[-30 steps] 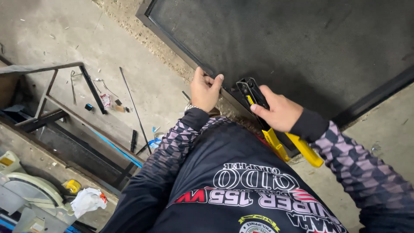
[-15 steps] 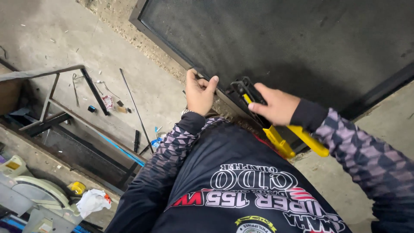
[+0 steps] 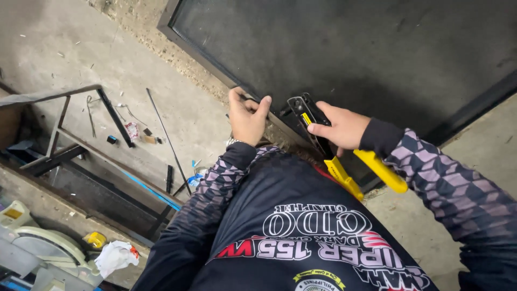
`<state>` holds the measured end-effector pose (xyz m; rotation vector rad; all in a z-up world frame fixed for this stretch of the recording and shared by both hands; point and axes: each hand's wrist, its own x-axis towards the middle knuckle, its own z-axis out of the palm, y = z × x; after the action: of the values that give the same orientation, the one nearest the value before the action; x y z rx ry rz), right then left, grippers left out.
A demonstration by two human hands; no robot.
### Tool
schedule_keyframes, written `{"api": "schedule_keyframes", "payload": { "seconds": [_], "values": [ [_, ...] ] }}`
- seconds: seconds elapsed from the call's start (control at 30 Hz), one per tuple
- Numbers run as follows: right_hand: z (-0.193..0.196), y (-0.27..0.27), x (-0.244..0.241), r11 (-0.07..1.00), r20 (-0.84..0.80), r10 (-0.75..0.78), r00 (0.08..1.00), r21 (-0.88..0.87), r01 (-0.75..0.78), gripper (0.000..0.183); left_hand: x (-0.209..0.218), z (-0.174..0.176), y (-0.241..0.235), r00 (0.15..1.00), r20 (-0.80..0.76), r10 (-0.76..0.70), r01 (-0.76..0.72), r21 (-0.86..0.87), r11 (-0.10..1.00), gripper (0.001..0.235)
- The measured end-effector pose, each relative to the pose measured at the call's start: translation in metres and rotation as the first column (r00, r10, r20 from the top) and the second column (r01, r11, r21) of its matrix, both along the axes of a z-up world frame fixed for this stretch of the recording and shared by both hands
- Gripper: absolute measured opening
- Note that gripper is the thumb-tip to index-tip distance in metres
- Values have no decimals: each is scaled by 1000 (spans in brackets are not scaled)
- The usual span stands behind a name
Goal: Assembling a mesh screen by drilling holes into a metal frame and securing the mesh with a rivet gun.
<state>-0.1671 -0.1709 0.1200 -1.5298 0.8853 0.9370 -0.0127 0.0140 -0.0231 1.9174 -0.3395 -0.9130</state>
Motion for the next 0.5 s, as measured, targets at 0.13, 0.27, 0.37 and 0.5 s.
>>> {"api": "schedule_keyframes", "payload": {
  "seconds": [0.13, 0.27, 0.37, 0.5],
  "values": [
    [-46, 4, -19, 993, 105, 118, 987, -42, -114, 62, 10, 35, -1, 956, 283, -72, 21, 181, 983, 71],
    [-54, 1, -24, 960, 216, 255, 943, -176, -219, 46, 28, 28, 0, 752, 601, -272, 219, 162, 962, 62],
    [-55, -13, -17, 958, 301, 270, 914, -183, -223, 45, 35, 15, 5, 362, 730, -579, 646, 251, 721, 73],
    [-49, -18, 0, 991, 274, 131, 953, -26, -129, 52, 36, -7, 11, 421, 677, -604, 751, 113, 650, 49]
  ]
}}
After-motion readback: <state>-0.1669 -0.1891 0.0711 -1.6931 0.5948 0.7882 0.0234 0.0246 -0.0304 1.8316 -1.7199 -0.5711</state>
